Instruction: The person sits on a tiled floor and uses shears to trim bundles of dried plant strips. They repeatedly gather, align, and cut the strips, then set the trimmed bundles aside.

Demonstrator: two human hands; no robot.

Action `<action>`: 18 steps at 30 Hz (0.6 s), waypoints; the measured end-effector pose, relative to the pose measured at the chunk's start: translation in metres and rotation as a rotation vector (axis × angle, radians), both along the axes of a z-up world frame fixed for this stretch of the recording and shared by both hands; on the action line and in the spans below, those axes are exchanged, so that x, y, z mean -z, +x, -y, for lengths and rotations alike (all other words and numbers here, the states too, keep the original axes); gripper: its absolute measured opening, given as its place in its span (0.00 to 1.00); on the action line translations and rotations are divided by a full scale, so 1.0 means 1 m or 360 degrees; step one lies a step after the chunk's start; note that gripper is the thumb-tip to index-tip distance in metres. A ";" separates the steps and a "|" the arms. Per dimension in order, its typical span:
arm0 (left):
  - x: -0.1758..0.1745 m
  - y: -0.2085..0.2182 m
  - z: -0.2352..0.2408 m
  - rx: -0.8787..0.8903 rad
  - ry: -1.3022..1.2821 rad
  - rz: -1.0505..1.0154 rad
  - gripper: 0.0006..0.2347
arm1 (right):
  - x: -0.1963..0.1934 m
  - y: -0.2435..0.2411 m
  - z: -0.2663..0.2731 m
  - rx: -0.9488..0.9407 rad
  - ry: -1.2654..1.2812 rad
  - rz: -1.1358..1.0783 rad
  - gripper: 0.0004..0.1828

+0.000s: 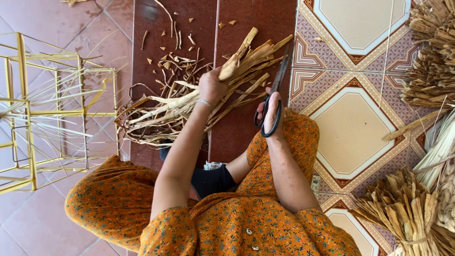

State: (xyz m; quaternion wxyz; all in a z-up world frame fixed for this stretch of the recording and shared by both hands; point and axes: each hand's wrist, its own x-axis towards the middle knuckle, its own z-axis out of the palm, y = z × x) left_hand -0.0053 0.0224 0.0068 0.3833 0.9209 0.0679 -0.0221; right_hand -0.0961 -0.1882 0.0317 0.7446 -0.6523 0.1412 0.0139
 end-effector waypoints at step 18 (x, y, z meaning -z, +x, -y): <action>-0.033 -0.055 -0.061 -0.0012 -0.1657 -0.0299 0.04 | -0.029 -0.003 -0.029 -0.0511 -0.0481 0.0594 0.33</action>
